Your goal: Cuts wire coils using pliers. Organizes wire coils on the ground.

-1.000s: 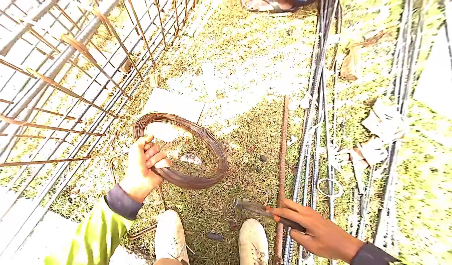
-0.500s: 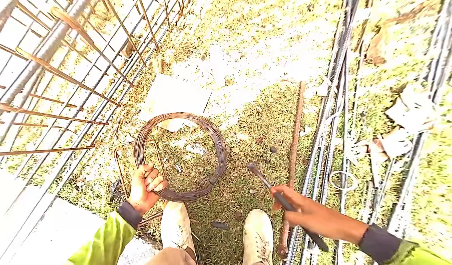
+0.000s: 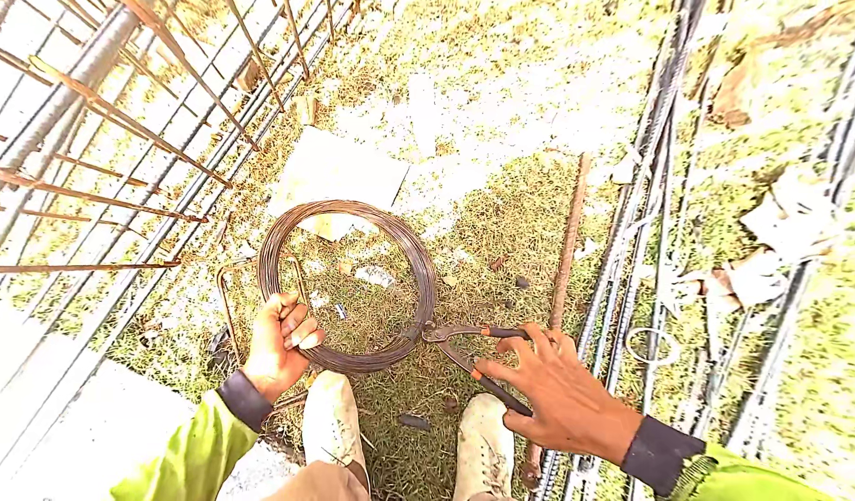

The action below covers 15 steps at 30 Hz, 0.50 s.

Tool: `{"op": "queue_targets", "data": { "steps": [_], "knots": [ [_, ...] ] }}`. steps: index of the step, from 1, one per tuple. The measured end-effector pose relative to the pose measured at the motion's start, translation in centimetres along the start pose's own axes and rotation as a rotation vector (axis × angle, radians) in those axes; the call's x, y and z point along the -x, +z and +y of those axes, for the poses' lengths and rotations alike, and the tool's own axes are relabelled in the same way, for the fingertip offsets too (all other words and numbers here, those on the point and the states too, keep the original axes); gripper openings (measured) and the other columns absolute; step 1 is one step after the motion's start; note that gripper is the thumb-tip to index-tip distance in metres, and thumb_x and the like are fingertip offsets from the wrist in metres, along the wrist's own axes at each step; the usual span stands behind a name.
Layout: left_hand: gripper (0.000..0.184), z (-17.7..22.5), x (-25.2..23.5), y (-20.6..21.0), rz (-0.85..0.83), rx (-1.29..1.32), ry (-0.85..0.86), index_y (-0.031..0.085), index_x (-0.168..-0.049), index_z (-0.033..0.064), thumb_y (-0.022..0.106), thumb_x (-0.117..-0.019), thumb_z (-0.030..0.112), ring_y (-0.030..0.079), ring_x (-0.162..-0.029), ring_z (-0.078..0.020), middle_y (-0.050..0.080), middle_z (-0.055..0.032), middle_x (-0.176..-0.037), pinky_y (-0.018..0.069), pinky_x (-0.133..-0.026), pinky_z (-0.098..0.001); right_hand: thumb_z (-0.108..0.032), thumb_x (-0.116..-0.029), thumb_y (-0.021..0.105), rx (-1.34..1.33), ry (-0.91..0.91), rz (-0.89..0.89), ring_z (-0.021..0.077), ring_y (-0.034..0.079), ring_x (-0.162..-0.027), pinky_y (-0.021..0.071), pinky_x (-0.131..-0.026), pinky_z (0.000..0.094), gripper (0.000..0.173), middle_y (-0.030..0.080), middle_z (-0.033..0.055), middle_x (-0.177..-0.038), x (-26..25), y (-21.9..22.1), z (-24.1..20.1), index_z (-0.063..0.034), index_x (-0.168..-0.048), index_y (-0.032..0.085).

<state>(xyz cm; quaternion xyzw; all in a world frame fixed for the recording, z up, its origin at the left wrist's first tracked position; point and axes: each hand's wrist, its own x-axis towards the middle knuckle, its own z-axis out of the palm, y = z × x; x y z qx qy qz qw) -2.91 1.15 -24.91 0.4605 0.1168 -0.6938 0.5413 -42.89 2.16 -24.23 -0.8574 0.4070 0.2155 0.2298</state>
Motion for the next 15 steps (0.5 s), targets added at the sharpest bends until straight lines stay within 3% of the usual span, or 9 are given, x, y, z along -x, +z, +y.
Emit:
{"op": "queue_targets", "data": {
  "steps": [9,15],
  "knots": [
    [0.052,-0.2,0.3,0.9,-0.016,0.006,-0.002,0.033,-0.054,0.0213,0.036,-0.1058,0.025,0.028,-0.035,-0.005,0.025,0.008,-0.044,0.0318,-0.039,-0.0201,-0.066,-0.0714,0.065,0.046,0.013,0.024,0.0505,0.047,-0.128,0.0365,-0.095,0.0709,0.063,0.061,0.0123,-0.134,-0.5,-0.4,-0.4,-0.054,-0.133,0.057],
    [0.051,-0.3,0.4,0.9,-0.006,0.026,0.001,0.034,-0.054,0.0216,0.038,-0.1048,0.025,0.028,-0.035,-0.0046,0.025,0.0082,-0.045,0.0318,-0.039,-0.0196,-0.067,-0.0716,0.067,0.115,-0.006,-0.081,0.0534,0.045,-0.129,0.0299,-0.101,0.0756,0.067,0.058,0.0173,-0.136,-1.5,-1.6,-0.5,-0.0558,-0.136,0.053]
  ]
}}
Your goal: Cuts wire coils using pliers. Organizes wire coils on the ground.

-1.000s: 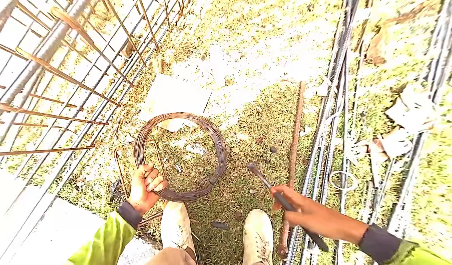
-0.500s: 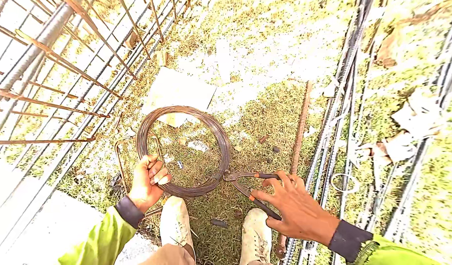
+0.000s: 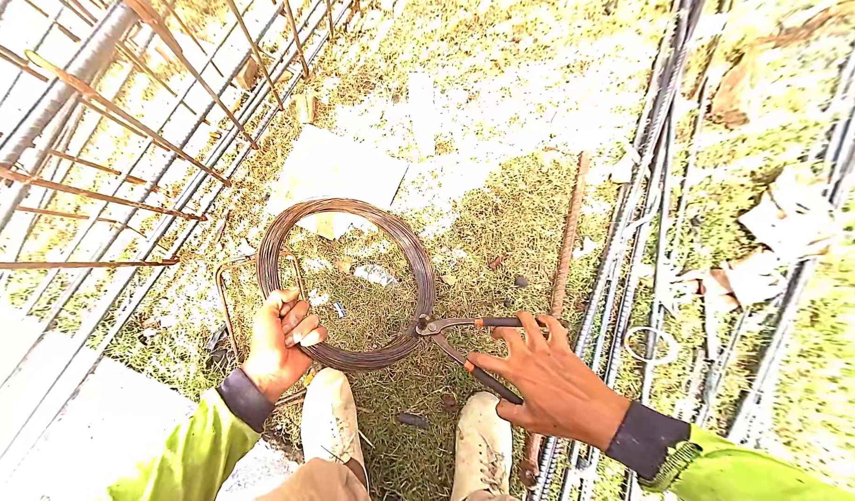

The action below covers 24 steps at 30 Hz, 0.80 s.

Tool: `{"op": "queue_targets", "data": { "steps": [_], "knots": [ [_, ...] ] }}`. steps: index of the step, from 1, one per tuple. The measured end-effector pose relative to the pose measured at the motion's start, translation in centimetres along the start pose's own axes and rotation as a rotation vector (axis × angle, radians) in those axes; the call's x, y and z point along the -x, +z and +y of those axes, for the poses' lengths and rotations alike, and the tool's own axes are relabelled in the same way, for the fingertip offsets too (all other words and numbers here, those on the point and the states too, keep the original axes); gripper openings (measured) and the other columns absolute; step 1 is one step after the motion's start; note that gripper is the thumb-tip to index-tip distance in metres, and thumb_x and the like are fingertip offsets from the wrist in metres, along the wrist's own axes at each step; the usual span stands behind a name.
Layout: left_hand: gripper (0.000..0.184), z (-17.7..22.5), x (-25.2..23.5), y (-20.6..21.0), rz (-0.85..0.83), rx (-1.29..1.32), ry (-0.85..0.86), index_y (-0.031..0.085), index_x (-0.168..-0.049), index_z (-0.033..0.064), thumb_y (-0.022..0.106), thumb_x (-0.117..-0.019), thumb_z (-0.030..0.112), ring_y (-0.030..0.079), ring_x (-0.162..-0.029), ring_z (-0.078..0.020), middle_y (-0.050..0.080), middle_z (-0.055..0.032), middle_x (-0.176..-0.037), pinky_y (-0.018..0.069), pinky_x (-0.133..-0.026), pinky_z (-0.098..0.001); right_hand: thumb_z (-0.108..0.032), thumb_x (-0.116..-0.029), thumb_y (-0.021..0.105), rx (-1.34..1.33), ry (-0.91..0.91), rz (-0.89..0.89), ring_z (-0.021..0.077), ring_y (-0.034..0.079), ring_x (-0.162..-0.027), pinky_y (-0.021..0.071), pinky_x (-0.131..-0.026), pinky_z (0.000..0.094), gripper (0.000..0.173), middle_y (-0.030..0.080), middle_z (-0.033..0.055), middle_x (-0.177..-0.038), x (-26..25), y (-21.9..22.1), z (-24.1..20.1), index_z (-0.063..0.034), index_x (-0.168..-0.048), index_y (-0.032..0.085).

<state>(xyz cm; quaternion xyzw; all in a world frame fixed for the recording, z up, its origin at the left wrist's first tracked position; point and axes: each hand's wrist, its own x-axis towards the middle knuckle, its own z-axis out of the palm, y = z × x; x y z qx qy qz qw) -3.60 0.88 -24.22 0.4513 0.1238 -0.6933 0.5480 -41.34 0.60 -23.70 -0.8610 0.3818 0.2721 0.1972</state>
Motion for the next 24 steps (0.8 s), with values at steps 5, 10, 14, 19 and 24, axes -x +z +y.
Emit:
{"op": "queue_targets", "data": {
  "steps": [5,10,14,19,24],
  "knots": [
    [0.053,-0.2,0.0,0.2,0.016,0.019,0.007,0.033,-0.053,0.021,0.037,-0.1057,0.026,0.027,-0.035,-0.0051,0.024,0.0077,-0.044,0.031,-0.038,-0.0201,-0.051,-0.0818,0.069,0.009,0.031,-0.111,0.0596,0.049,-0.122,0.0322,-0.098,0.0794,0.059,0.06,0.0271,-0.123,-0.9,-0.5,-1.3,-0.0447,-0.138,0.053],
    [0.054,-0.2,-0.1,-0.2,0.015,0.032,0.006,0.034,-0.053,0.0208,0.034,-0.107,0.029,0.029,-0.034,-0.0059,0.025,0.0074,-0.044,0.0325,-0.038,-0.0212,-0.017,-0.0931,0.062,0.083,0.071,-0.04,0.0529,0.06,-0.102,0.0486,-0.083,0.0652,0.052,0.061,0.027,-0.114,-1.5,1.0,-1.9,-0.0317,-0.141,0.052],
    [0.054,-0.1,-0.2,-0.3,0.03,0.0,0.018,0.033,-0.053,0.0207,0.034,-0.1069,0.028,0.029,-0.034,-0.0056,0.025,0.0074,-0.044,0.0324,-0.038,-0.0208,-0.007,-0.0933,0.062,0.144,0.041,0.132,0.0435,0.064,-0.083,0.053,-0.07,0.0547,0.052,0.063,0.0215,-0.101,-1.4,2.3,-1.4,-0.0296,-0.139,0.056],
    [0.053,0.0,-0.1,0.1,0.044,0.002,0.03,0.034,-0.053,0.0208,0.036,-0.1056,0.026,0.029,-0.034,-0.005,0.026,0.0073,-0.044,0.0321,-0.037,-0.0198,-0.006,-0.0886,0.069,0.093,0.051,0.353,0.0398,0.063,-0.072,0.0529,-0.06,0.0498,0.054,0.06,0.0218,-0.094,-0.7,3.5,0.2,-0.0317,-0.136,0.061],
    [0.051,-0.5,0.6,1.7,0.078,-0.025,0.047,0.035,-0.055,0.0213,0.036,-0.1059,0.026,0.029,-0.035,-0.0048,0.026,0.0078,-0.044,0.032,-0.038,-0.0195,-0.032,-0.084,0.078,-0.064,0.293,0.317,0.039,0.068,-0.087,0.0584,-0.072,0.0488,0.067,0.06,0.0254,-0.113,-0.7,3.7,1.1,-0.0072,-0.142,0.056]
  ]
}}
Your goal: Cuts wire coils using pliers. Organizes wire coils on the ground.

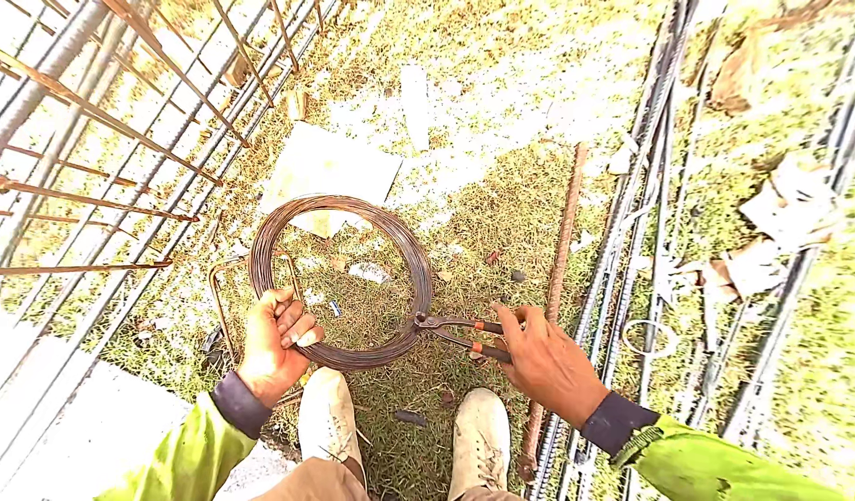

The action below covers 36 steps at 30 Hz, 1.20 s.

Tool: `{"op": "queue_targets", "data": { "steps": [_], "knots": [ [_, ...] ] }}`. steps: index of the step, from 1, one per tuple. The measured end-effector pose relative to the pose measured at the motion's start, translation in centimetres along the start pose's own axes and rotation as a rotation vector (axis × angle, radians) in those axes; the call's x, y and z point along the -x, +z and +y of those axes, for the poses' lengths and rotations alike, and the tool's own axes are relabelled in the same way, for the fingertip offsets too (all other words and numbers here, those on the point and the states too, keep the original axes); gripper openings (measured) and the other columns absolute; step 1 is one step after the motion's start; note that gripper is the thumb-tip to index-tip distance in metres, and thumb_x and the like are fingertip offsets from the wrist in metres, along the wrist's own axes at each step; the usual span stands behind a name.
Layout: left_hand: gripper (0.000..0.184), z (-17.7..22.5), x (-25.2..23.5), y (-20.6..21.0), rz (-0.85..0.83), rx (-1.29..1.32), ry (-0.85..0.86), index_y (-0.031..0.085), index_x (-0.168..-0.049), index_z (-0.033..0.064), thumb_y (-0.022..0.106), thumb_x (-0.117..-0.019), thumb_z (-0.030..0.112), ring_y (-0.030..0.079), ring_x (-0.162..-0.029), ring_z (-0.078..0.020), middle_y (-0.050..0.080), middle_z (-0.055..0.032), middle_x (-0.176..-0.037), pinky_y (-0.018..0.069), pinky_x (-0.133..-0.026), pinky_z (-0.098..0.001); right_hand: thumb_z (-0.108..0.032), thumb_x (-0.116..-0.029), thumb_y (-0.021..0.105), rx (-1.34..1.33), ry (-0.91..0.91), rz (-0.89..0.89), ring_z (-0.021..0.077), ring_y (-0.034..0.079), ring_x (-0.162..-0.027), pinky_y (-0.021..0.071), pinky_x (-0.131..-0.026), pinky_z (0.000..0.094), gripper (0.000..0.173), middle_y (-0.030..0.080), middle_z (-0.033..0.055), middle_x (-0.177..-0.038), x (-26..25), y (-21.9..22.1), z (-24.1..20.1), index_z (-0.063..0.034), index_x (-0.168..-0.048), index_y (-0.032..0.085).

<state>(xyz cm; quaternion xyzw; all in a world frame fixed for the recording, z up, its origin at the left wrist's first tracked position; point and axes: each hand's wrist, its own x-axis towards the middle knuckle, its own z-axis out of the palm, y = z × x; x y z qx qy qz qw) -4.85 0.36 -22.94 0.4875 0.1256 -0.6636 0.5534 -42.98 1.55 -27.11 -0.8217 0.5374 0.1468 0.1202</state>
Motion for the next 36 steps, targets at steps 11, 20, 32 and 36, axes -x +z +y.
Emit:
{"op": "queue_targets", "data": {
  "steps": [11,20,32,36],
  "knots": [
    [0.052,-0.9,1.6,4.2,0.03,-0.024,0.036,0.032,-0.054,0.0213,0.038,-0.1052,0.024,0.028,-0.034,-0.0053,0.025,0.0073,-0.043,0.0319,-0.038,-0.0196,-0.028,-0.081,0.079,-0.022,0.145,-0.158,0.0345,0.07,-0.086,0.0562,-0.075,0.0517,0.037,0.068,0.0122,-0.091,-1.2,0.1,2.6,-0.016,-0.113,0.066],
    [0.051,-0.6,1.1,4.2,0.024,-0.012,0.035,0.031,-0.055,0.0213,0.037,-0.1054,0.024,0.027,-0.034,-0.0054,0.024,0.0071,-0.044,0.0308,-0.037,-0.0192,-0.035,-0.0884,0.066,-0.26,0.312,-0.515,0.0315,0.069,-0.081,0.0539,-0.069,0.0533,0.027,0.067,0.0093,-0.081,-1.2,-1.3,1.8,-0.0171,-0.108,0.061],
    [0.051,-0.7,1.4,4.8,0.051,-0.044,0.037,0.031,-0.056,0.022,0.038,-0.1058,0.026,0.026,-0.034,-0.0051,0.023,0.0078,-0.044,0.0299,-0.038,-0.0191,-0.026,-0.0726,0.082,-0.256,0.067,0.161,0.0358,0.068,-0.068,0.0581,-0.053,0.0502,0.058,0.057,0.0269,-0.125,2.2,-0.5,3.3,-0.0028,-0.122,0.063],
    [0.048,-0.7,1.3,5.0,0.044,-0.031,0.04,0.033,-0.059,0.0219,0.038,-0.1063,0.027,0.026,-0.035,-0.005,0.024,0.008,-0.045,0.0305,-0.038,-0.0189,-0.039,-0.0894,0.06,-0.143,-0.12,0.252,0.0313,0.066,-0.074,0.0545,-0.057,0.0458,0.029,0.063,0.0107,-0.084,2.8,0.4,4.0,-0.0115,-0.09,0.069]
  ]
}}
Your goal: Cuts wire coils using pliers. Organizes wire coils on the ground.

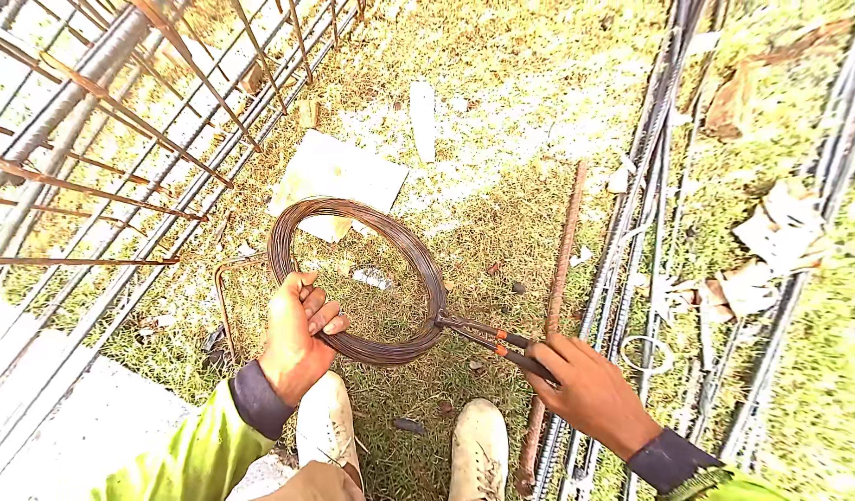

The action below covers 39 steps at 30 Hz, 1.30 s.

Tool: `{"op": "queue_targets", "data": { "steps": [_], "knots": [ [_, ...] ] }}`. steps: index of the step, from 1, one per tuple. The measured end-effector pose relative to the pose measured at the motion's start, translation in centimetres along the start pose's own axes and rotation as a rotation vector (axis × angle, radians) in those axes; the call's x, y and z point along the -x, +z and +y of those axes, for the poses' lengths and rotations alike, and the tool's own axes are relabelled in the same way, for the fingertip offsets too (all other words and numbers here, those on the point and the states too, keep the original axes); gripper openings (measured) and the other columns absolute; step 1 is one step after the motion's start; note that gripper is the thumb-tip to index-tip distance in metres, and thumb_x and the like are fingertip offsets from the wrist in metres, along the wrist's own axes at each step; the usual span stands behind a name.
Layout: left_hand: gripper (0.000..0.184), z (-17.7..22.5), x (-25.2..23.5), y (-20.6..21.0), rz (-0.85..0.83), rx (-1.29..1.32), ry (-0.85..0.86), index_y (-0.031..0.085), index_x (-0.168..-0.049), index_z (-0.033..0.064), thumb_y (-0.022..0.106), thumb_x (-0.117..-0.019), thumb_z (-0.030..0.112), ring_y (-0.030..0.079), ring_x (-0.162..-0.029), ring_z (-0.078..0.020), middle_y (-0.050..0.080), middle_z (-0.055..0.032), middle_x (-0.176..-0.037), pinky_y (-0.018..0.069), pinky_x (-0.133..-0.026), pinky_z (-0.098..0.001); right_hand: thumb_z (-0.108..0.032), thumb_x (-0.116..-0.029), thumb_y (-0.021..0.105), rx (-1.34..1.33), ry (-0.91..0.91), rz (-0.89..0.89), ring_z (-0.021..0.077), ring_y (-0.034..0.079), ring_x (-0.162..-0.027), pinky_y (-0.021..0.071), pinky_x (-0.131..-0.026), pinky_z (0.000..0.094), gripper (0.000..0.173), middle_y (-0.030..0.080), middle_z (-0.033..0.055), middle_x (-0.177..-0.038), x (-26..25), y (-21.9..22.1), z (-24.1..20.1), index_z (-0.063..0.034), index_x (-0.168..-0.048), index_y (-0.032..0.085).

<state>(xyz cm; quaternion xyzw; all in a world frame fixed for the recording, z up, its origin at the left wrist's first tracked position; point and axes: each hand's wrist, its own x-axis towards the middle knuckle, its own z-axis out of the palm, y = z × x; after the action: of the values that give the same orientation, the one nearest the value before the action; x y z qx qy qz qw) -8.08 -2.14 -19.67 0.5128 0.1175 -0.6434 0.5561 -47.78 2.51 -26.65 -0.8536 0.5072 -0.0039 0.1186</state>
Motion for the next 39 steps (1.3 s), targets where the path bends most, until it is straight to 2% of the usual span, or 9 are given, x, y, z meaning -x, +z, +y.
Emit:
{"op": "queue_targets", "data": {
  "steps": [3,6,14,18,22,28,33,36,39],
  "knots": [
    [0.049,0.1,0.0,0.3,0.02,0.003,-0.003,0.032,-0.058,0.0218,0.038,-0.1062,0.027,0.025,-0.034,-0.0047,0.023,0.008,-0.045,0.0295,-0.037,-0.0186,-0.05,-0.0995,0.051,0.036,-0.104,0.022,0.0293,0.068,-0.08,0.0545,-0.069,0.0471,0.039,0.068,0.0039,-0.078,0.0,0.1,0.6,-0.0179,-0.091,0.072],
    [0.047,0.1,0.1,0.4,0.025,-0.001,0.0,0.032,-0.059,0.0222,0.039,-0.1052,0.027,0.026,-0.034,-0.0047,0.023,0.0082,-0.045,0.0296,-0.037,-0.0184,-0.043,-0.0975,0.052,0.11,-0.163,0.001,0.0347,0.067,-0.094,0.0509,-0.081,0.0551,0.028,0.068,0.0052,-0.088,-0.3,0.0,0.8,-0.0235,-0.095,0.072],
    [0.05,0.5,0.0,0.4,0.01,0.032,-0.023,0.031,-0.056,0.0217,0.038,-0.1051,0.028,0.026,-0.034,-0.005,0.023,0.0078,-0.044,0.0307,-0.037,-0.0191,-0.022,-0.0879,0.065,0.215,-0.164,-0.07,0.0428,0.065,-0.092,0.049,-0.08,0.0617,0.011,0.064,0.0111,-0.087,-1.0,-0.3,-1.2,-0.0266,-0.096,0.071],
    [0.051,0.8,0.2,0.3,-0.033,0.063,-0.036,0.032,-0.054,0.0217,0.038,-0.105,0.027,0.027,-0.034,-0.0048,0.024,0.0075,-0.044,0.0303,-0.037,-0.0191,-0.008,-0.0847,0.07,0.087,-0.054,-0.05,0.0367,0.062,-0.069,0.0534,-0.057,0.0476,0.028,0.058,0.0196,-0.086,-0.8,-0.3,-0.7,-0.0185,-0.11,0.074],
    [0.052,0.7,0.2,0.2,-0.032,0.084,-0.035,0.033,-0.053,0.0211,0.037,-0.1052,0.027,0.028,-0.033,-0.0049,0.024,0.0078,-0.043,0.0314,-0.037,-0.0193,-0.029,-0.0768,0.083,0.062,0.226,-0.107,0.0392,0.068,-0.079,0.0582,-0.061,0.0518,0.067,0.059,0.0263,-0.115,-1.3,-0.5,0.2,-0.0125,-0.138,0.062],
    [0.053,0.6,0.6,0.5,-0.021,0.079,-0.038,0.033,-0.053,0.021,0.036,-0.1052,0.027,0.029,-0.033,-0.0045,0.026,0.0074,-0.043,0.031,-0.036,-0.019,-0.039,-0.0806,0.081,0.095,0.343,-0.124,0.0447,0.068,-0.09,0.055,-0.076,0.0605,0.049,0.068,0.0221,-0.099,-1.5,-0.6,1.2,-0.0135,-0.121,0.071],
    [0.053,1.2,0.4,1.1,0.017,0.093,-0.05,0.031,-0.053,0.0212,0.038,-0.1051,0.027,0.027,-0.033,-0.0044,0.024,0.0078,-0.043,0.0293,-0.036,-0.0187,-0.084,-0.0744,0.056,0.119,0.069,0.078,0.037,0.069,-0.08,0.057,-0.07,0.0531,0.09,0.07,0.0173,-0.089,-1.2,-0.4,1.8,-0.0051,-0.114,0.072],
    [0.052,1.1,0.5,1.1,-0.018,0.08,-0.057,0.032,-0.054,0.021,0.038,-0.1054,0.027,0.028,-0.033,-0.0043,0.024,0.0076,-0.043,0.0309,-0.036,-0.0191,-0.074,-0.0763,0.064,0.148,0.032,-0.031,0.0372,0.071,-0.082,0.0585,-0.074,0.053,0.083,0.071,0.0175,-0.091,-1.5,-0.1,2.3,-0.0036,-0.119,0.071],
    [0.053,0.9,0.8,0.8,-0.016,0.062,-0.053,0.032,-0.053,0.0213,0.037,-0.1055,0.027,0.028,-0.034,-0.0048,0.024,0.0077,-0.043,0.0313,-0.037,-0.0193,-0.048,-0.0758,0.079,0.176,0.067,-0.131,0.0365,0.072,-0.078,0.0595,-0.068,0.0517,0.052,0.069,0.0166,-0.085,-2.0,0.5,2.5,-0.0041,-0.102,0.07]
  ]
}}
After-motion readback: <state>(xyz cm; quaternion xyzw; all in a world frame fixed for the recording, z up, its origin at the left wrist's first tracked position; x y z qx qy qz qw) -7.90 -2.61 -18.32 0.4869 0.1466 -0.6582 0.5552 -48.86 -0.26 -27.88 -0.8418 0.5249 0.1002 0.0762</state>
